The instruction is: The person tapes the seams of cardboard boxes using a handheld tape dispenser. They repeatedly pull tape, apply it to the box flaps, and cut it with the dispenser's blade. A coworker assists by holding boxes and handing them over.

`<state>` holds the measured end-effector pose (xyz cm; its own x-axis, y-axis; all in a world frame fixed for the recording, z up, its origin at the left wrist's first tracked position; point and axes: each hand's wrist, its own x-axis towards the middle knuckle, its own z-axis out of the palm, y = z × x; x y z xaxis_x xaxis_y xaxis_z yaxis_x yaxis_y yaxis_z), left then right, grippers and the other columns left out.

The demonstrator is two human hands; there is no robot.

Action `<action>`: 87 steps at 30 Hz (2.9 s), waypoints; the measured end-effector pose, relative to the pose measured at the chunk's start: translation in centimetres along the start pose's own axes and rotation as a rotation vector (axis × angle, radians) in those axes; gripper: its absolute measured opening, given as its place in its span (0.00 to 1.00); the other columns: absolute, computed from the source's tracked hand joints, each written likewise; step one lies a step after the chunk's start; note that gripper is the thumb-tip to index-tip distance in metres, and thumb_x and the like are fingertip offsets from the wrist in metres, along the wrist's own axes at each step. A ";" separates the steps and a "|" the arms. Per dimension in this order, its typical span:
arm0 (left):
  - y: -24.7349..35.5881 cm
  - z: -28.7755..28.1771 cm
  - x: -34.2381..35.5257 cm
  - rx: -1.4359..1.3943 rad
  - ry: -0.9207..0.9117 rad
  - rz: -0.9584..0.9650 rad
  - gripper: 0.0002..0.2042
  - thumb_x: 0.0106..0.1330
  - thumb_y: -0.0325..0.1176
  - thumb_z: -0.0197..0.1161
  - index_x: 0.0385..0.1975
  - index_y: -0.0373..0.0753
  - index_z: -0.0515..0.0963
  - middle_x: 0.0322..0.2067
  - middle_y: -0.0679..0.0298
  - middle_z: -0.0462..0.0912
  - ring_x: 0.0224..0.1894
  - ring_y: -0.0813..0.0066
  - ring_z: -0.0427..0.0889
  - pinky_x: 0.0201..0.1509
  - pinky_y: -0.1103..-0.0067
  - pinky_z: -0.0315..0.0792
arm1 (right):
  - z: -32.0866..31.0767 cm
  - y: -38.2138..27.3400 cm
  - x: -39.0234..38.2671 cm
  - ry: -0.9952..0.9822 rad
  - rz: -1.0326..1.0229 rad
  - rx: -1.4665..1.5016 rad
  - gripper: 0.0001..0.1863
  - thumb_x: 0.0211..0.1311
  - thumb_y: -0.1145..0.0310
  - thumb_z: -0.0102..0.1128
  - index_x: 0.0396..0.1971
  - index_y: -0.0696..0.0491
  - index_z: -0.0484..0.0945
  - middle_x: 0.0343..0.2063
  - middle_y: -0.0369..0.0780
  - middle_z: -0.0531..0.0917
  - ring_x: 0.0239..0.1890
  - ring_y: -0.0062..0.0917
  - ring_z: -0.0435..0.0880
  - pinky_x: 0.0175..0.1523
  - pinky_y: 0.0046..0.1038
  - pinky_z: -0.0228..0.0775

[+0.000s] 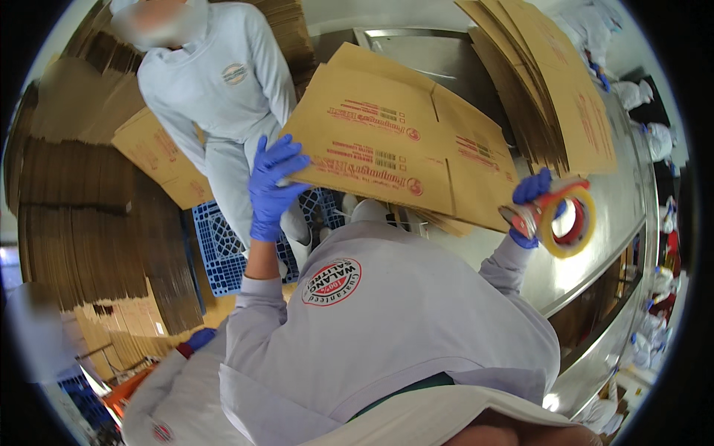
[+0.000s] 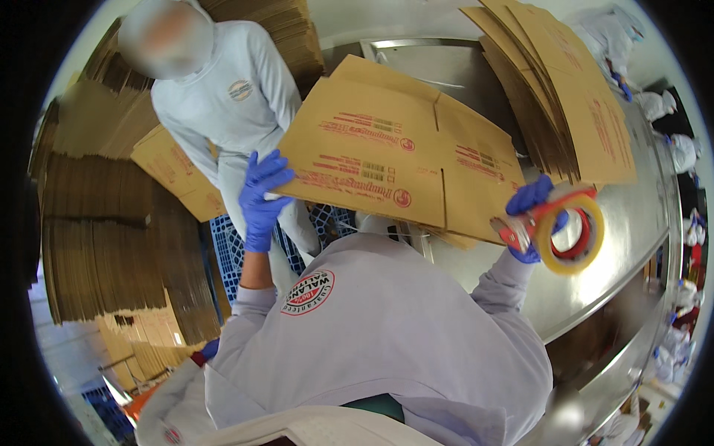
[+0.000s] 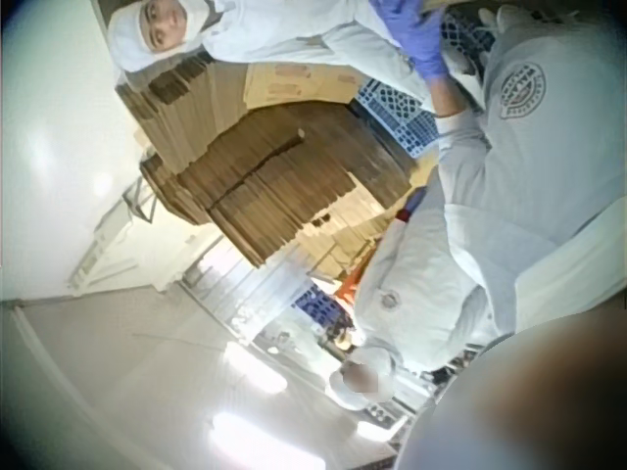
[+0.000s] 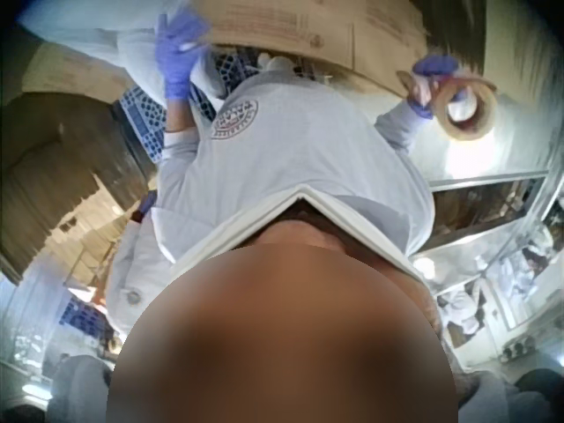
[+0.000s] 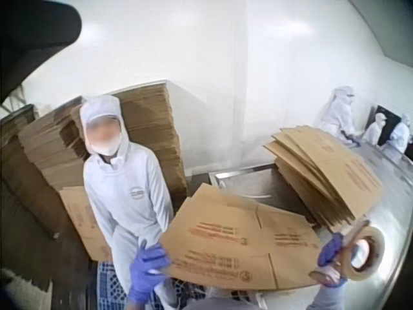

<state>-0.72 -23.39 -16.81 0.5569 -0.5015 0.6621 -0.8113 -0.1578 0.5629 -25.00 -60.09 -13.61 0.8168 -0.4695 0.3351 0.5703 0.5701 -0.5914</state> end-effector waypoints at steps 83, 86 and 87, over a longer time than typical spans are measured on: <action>-2.8 6.0 -11.3 -0.793 0.574 -1.482 0.17 0.51 0.36 0.63 0.38 0.35 0.70 0.28 0.65 0.76 0.26 0.81 0.75 0.25 0.86 0.69 | -8.3 8.7 0.4 0.154 -0.080 -1.612 0.11 0.33 0.70 0.63 0.19 0.51 0.71 0.20 0.38 0.73 0.21 0.30 0.71 0.28 0.28 0.66; -4.3 5.5 -12.4 -0.938 0.484 -1.422 0.19 0.51 0.34 0.61 0.41 0.33 0.69 0.30 0.62 0.77 0.27 0.78 0.76 0.26 0.85 0.69 | -10.0 8.5 -0.7 0.186 0.012 -1.551 0.11 0.34 0.70 0.63 0.21 0.51 0.71 0.22 0.39 0.73 0.23 0.31 0.71 0.30 0.28 0.66; -4.6 5.5 -12.6 -0.931 0.451 -1.423 0.18 0.52 0.34 0.61 0.41 0.34 0.69 0.31 0.62 0.77 0.27 0.77 0.76 0.27 0.85 0.69 | -10.0 8.3 -0.8 0.184 0.021 -1.551 0.11 0.34 0.70 0.63 0.21 0.51 0.72 0.23 0.39 0.73 0.24 0.31 0.71 0.31 0.29 0.66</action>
<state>-5.02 -21.03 -30.42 0.8107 -0.1405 -0.5684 0.5776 0.3509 0.7370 -21.81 -61.72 -26.17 0.7355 -0.6101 0.2947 -0.1790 -0.5945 -0.7839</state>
